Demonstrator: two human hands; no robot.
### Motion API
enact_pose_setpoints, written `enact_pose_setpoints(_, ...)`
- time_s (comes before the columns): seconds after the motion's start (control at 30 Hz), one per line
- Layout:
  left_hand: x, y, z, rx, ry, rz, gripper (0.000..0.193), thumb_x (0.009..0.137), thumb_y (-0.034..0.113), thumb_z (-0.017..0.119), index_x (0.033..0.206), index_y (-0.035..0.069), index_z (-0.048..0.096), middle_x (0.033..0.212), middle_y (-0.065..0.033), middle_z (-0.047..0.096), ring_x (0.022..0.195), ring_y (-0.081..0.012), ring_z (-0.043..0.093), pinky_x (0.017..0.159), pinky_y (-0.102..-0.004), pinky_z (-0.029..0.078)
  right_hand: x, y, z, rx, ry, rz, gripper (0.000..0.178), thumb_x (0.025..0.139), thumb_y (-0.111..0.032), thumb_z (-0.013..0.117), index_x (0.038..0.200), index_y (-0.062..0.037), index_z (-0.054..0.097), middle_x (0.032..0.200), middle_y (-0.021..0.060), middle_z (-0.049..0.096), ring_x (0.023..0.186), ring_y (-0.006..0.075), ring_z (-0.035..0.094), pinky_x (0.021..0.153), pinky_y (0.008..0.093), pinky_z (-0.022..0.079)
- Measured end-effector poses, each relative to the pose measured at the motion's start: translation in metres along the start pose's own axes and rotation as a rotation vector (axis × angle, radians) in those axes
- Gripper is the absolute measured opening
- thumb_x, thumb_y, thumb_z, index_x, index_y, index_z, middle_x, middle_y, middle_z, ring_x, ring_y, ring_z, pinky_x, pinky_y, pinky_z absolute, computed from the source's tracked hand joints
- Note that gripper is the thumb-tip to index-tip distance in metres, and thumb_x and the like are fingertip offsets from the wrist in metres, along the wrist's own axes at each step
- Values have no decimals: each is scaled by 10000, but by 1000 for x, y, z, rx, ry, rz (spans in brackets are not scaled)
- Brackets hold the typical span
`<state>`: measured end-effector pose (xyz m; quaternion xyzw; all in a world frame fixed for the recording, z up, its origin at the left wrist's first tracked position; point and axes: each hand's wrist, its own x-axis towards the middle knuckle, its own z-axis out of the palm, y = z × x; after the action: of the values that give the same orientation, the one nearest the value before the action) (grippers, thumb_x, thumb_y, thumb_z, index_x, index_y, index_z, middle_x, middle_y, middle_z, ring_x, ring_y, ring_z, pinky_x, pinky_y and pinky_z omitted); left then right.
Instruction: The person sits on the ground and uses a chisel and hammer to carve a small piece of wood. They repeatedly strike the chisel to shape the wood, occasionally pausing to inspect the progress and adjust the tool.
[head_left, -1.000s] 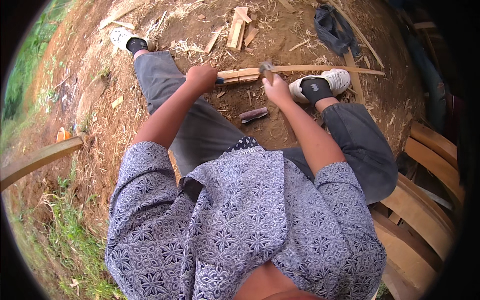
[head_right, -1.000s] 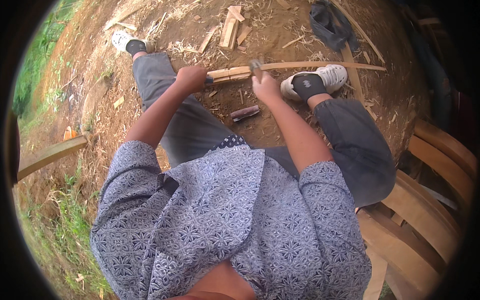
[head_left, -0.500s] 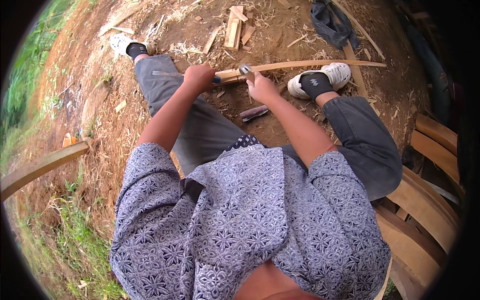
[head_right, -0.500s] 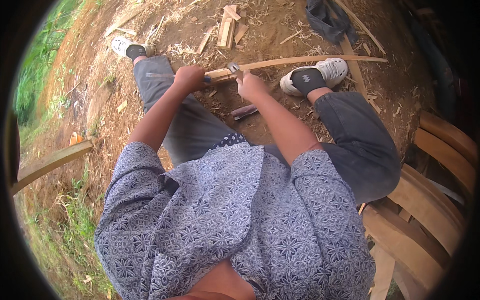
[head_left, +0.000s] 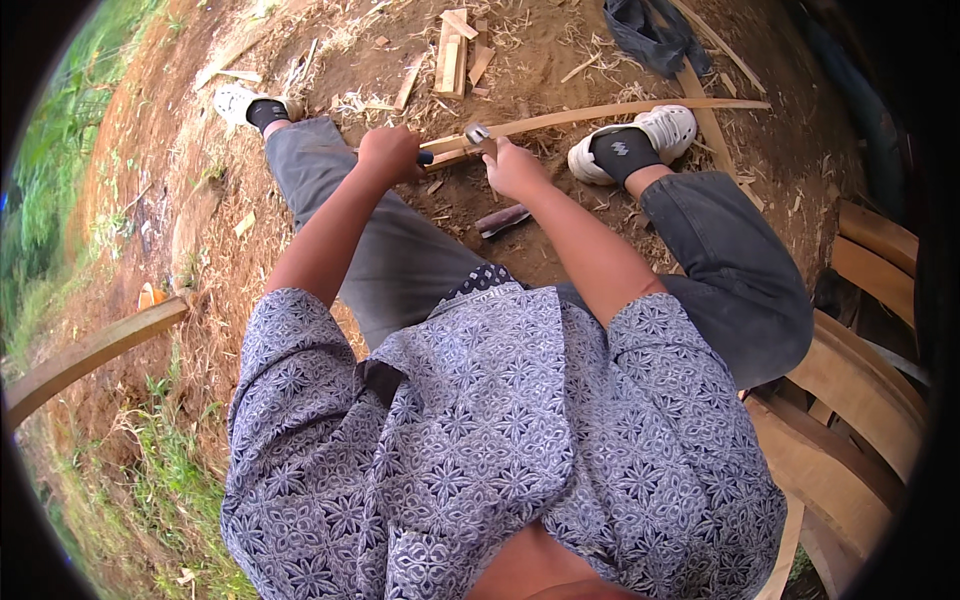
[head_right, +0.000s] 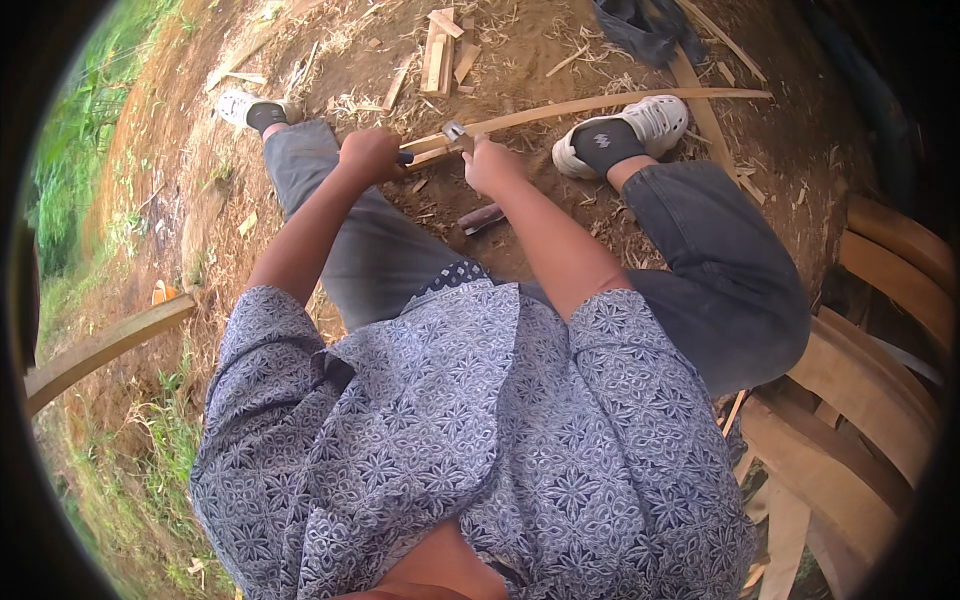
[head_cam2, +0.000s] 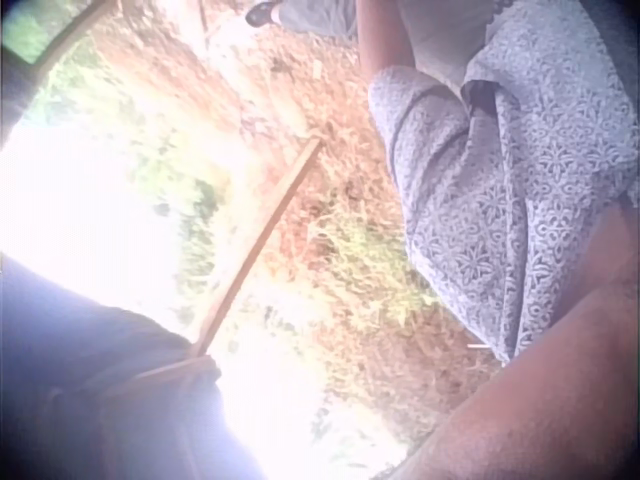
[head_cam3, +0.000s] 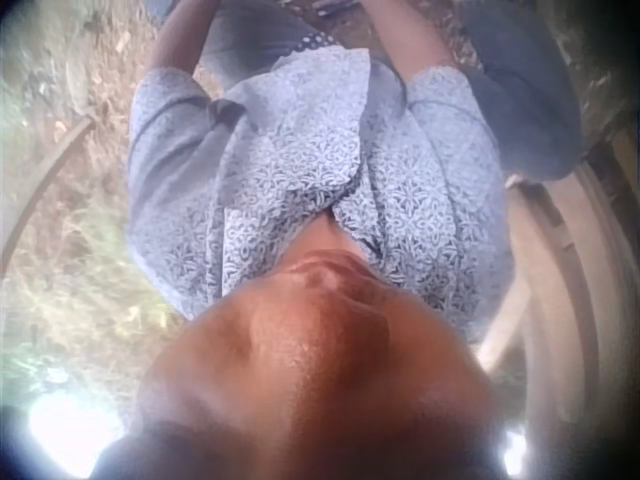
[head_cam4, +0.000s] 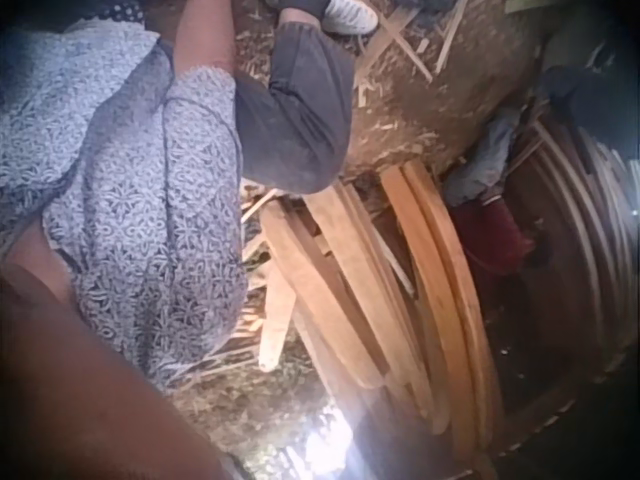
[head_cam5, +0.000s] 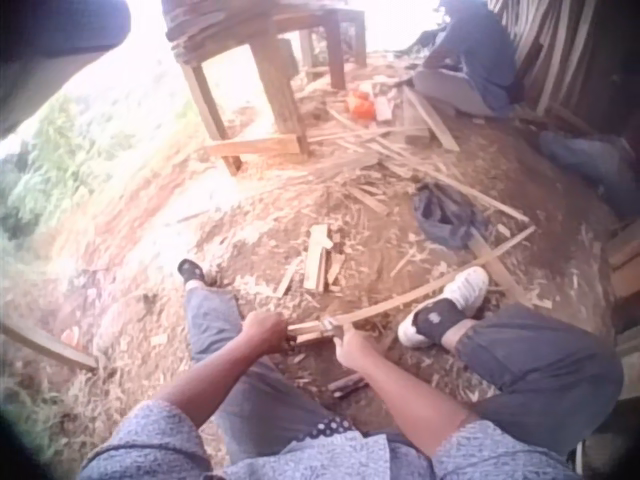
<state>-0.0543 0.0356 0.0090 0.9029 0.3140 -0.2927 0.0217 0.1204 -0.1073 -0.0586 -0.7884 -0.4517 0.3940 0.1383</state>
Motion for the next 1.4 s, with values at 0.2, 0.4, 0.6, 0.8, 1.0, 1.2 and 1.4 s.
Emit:
enact_pose_setpoints(0.2,-1,0,-9,-40,-60,-30,435,772,467,748,973,82,727,910,-113,738,890,-299,725,778,-435,587,-5,-5,-4,-1,-16,30,403,994,-347,536,1266,-51,540,1104,245,689,1054,424,658,906,526,517)
enact_pose_setpoints(0.4,-11,29,-78,-58,0,17,288,802,315,672,1001,111,709,923,-141,727,903,-323,715,773,-461,574,2,-8,6,47,5,49,370,988,-350,547,1207,-53,577,1098,237,694,1055,401,665,913,506,518)
enact_pose_setpoints(0.6,-37,4,-91,-146,127,-110,222,845,253,656,1021,127,705,926,-137,725,908,-344,703,784,-474,555,12,-1,4,95,27,-5,429,941,-359,595,1242,-54,606,1115,225,699,1077,372,666,932,471,512)
enact_pose_setpoints(0.8,-131,-8,-121,-315,416,-290,242,905,326,682,1016,111,695,888,-169,718,834,-372,693,726,-488,529,21,32,-21,174,21,-39,422,873,-382,681,1208,-127,675,1097,149,726,1008,303,712,867,424,560)
enact_pose_setpoints(1.0,-258,-13,-92,-537,914,-298,231,901,247,743,923,32,663,706,-127,638,583,-263,593,566,-370,462,31,63,-30,791,124,184,340,876,-231,672,1192,-105,664,725,37,609,569,113,587,441,278,463)
enact_pose_setpoints(1.2,-355,4,-48,-996,902,-577,197,948,205,713,876,36,643,686,15,591,622,-45,496,543,-230,381,58,80,-33,1341,199,184,304,924,-254,652,1191,-108,649,739,30,523,515,125,495,422,280,415)
enact_pose_setpoints(1.4,-364,8,-41,-1263,964,-643,213,950,240,722,924,45,640,682,18,620,575,-22,507,500,-204,359,43,59,-39,1272,338,200,265,879,-268,755,1009,-102,595,711,16,515,502,121,482,421,276,408)
